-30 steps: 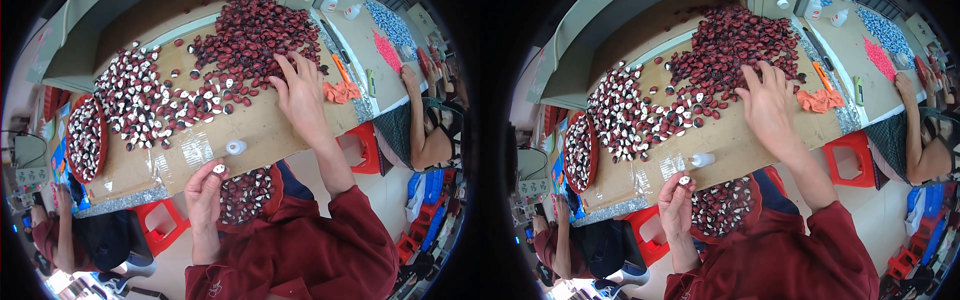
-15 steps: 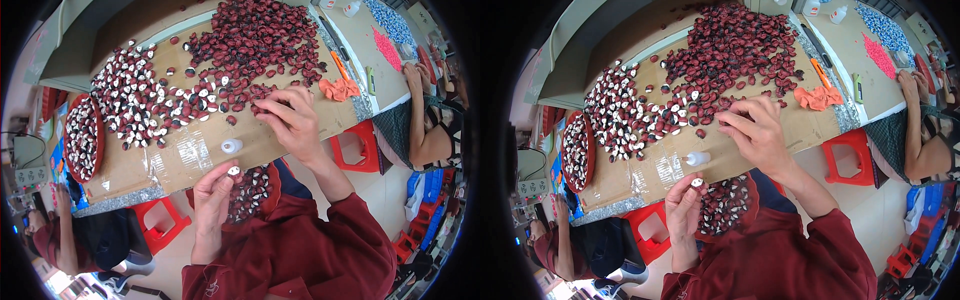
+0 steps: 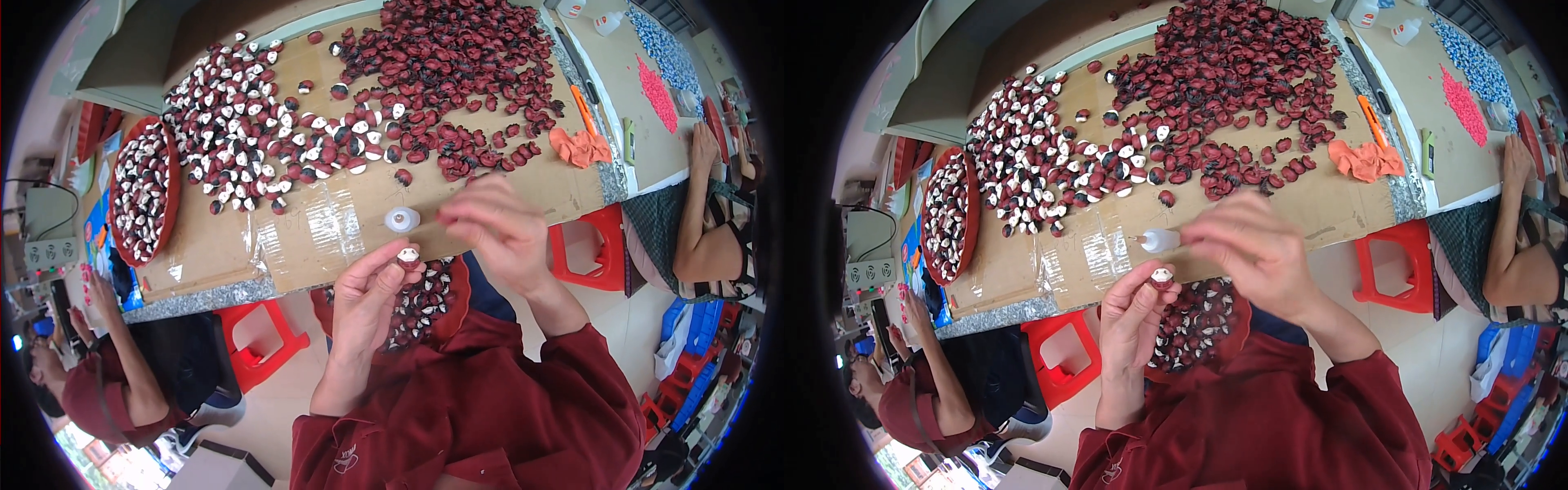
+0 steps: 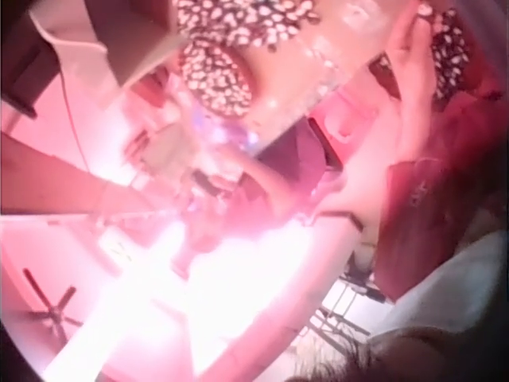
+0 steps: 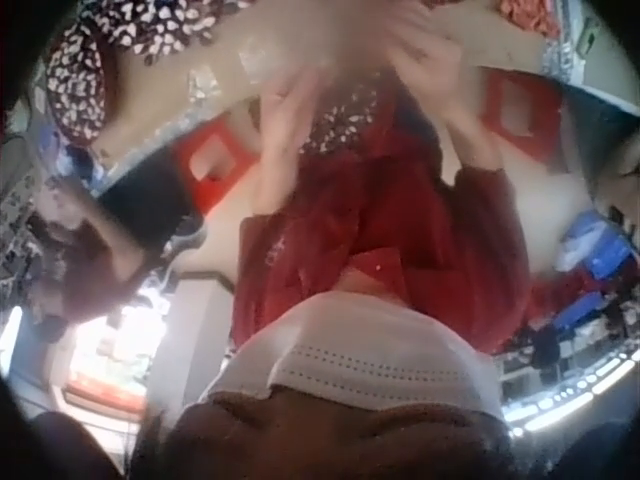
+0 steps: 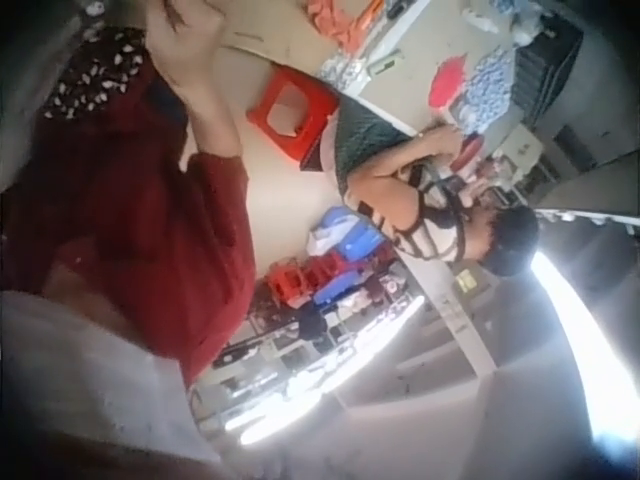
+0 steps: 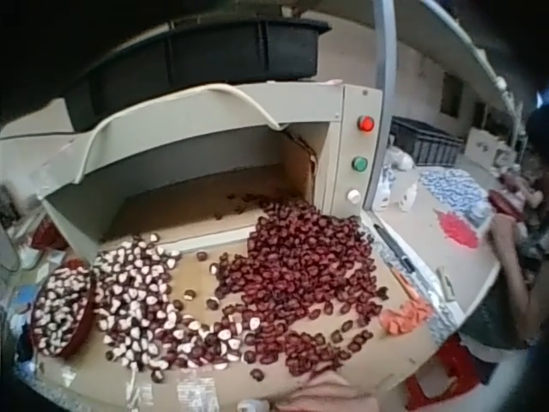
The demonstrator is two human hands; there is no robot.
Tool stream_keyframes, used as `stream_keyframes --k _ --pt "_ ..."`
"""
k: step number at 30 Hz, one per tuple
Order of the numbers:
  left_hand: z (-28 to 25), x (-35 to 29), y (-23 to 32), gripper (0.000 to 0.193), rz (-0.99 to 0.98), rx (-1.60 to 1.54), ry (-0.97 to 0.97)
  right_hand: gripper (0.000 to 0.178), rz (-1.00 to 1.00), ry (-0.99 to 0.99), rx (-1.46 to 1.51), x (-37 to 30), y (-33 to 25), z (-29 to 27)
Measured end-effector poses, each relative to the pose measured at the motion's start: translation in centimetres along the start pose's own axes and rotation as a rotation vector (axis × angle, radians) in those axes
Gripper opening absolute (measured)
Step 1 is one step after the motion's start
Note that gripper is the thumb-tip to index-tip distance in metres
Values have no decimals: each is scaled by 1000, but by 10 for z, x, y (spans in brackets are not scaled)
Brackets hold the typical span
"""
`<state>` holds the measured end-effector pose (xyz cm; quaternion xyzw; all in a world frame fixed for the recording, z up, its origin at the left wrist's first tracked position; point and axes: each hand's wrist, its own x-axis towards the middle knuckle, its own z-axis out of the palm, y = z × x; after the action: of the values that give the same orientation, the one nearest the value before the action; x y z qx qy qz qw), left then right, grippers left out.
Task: The person applies glue to small toy components by hand using a glue bottle, preparing them for assembly.
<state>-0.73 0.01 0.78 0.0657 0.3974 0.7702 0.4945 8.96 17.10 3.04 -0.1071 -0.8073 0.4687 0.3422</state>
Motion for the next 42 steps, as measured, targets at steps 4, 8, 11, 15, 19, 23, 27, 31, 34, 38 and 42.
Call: stream_keyframes --k 4,8,11,15,19,23,27,31,34,38,42 --pt "1 -2 -3 29 15 -20 -26 20 40 -105 168 -15 -9 15" --pt "4 -3 -7 29 36 -1 -6 28 -22 -94 54 -21 -7 22" --pt "5 -4 -10 29 63 40 27 31 -101 -67 -95 -22 -10 22" --pt "-4 -5 -18 29 272 292 -15 35 -159 -15 -115 -28 -10 24" --pt "0 -2 -19 24 504 595 6 37 -131 1 -80 -33 -10 28" --pt "1 -4 -27 11 598 580 70 37 -42 21 23 -39 -15 33" --pt "0 -11 -27 9 554 564 121 37 -37 1 26 -40 -17 34" --pt "-3 -15 -5 14 505 684 89 33 7 -98 56 -40 -12 30" --pt "-7 -15 17 18 269 878 31 32 38 -127 71 -39 -4 21" --pt "2 22 39 20 430 1156 241 35 48 67 -153 -18 -4 25" --pt "13 70 35 21 706 1437 423 37 -22 74 -229 -4 -1 41"
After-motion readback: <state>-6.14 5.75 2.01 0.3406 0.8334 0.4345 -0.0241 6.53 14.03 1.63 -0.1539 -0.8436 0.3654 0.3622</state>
